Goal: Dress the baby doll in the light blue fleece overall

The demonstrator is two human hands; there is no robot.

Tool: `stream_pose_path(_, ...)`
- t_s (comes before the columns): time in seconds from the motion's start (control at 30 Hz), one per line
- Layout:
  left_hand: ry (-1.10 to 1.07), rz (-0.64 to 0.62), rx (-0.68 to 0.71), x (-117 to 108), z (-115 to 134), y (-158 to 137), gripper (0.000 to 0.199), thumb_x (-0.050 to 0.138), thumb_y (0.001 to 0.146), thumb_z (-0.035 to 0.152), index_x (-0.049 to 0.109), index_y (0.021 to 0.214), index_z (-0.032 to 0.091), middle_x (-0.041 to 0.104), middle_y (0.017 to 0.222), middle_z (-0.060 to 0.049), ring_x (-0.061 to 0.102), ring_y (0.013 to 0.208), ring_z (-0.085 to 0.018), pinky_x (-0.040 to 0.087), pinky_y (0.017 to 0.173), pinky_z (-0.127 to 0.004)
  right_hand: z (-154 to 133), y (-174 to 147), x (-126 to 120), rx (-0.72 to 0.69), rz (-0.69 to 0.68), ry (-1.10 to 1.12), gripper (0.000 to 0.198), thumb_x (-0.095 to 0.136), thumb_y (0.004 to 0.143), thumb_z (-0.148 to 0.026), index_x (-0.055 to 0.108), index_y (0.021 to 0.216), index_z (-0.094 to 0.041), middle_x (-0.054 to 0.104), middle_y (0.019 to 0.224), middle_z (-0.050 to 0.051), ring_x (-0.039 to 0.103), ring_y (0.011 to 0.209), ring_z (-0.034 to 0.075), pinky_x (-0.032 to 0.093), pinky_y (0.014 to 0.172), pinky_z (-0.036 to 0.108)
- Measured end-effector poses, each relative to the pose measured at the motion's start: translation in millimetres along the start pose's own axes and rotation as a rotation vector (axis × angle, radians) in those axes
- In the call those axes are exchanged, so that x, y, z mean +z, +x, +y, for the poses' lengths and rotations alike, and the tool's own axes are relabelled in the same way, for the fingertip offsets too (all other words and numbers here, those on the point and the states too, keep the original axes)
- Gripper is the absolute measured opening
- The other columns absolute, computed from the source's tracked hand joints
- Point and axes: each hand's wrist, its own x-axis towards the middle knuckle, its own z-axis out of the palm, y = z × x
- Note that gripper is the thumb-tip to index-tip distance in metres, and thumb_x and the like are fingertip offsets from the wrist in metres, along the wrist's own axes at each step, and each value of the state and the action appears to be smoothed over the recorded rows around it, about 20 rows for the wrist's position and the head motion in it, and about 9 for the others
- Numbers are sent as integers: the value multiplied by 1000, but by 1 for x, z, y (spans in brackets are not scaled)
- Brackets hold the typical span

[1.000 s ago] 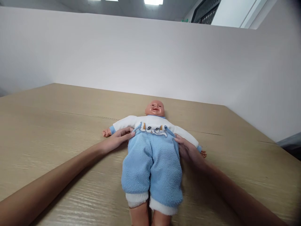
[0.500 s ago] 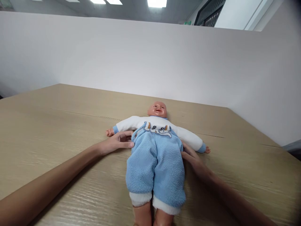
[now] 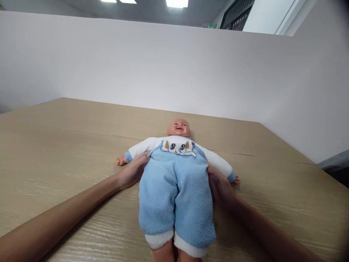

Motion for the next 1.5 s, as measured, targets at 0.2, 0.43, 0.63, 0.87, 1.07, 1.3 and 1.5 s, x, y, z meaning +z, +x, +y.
stream_pose_path(0.2, 287, -65, 97, -2, 29, -5, 36, 81, 88, 52, 68, 92, 18, 63, 85, -1, 56, 79, -17, 43, 74, -28, 0, 5, -20, -81, -56, -71, 22, 70, 82, -34, 69, 103, -28, 73, 101, 0, 65, 106, 28, 50, 101, 38)
stream_pose_path(0.43, 538, -4, 205, 1, 35, 0, 43, 63, 99, 65, 66, 106, 22, 65, 97, -3, 59, 94, -23, 47, 84, -33, -3, 26, -21, -37, 13, -276, 29, 76, 83, -51, 65, 95, -27, 66, 96, 1, 60, 99, 27, 49, 95, 36)
stream_pose_path(0.63, 912, -130, 240, -36, 20, 2, 41, 62, 97, 58, 65, 116, 21, 69, 117, -6, 60, 115, -30, 47, 104, -39, -7, 11, -49, -56, -257, -521, 24, 76, 92, -44, 67, 106, -28, 65, 100, 0, 60, 95, 25, 50, 93, 38)
stream_pose_path(0.87, 504, -22, 112, 0, 17, -8, 54, 70, 90, 63, 66, 126, 23, 70, 125, -7, 60, 113, -29, 50, 100, -38, -1, 6, -24, 99, -118, -45, 35, 82, 84, -47, 72, 112, -28, 78, 113, 4, 68, 118, 32, 52, 107, 45)
stream_pose_path(1.07, 61, 86, 20, 30, 9, -17, 71, 87, 75, 61, 66, 133, 25, 76, 121, -7, 68, 110, -29, 53, 89, -34, -1, -1, 1, 120, 0, 175, 43, 84, 77, -44, 71, 114, -27, 81, 104, 3, 74, 106, 32, 58, 93, 42)
stream_pose_path(1.3, 174, -71, 78, 7, 15, -8, 42, 80, 86, 47, 74, 121, 25, 77, 112, -6, 67, 111, -29, 50, 99, -39, 2, 7, -12, 41, 2, 95, 23, 75, 79, -35, 68, 99, -26, 72, 84, -1, 68, 84, 25, 54, 78, 36)
stream_pose_path(1.5, 439, -114, 113, -7, 20, 0, 30, 69, 89, 42, 76, 110, 22, 73, 108, -6, 60, 113, -31, 42, 111, -43, 3, 4, -19, -2, -11, -35, 15, 73, 78, -34, 65, 88, -26, 61, 78, -2, 55, 75, 21, 47, 71, 33)
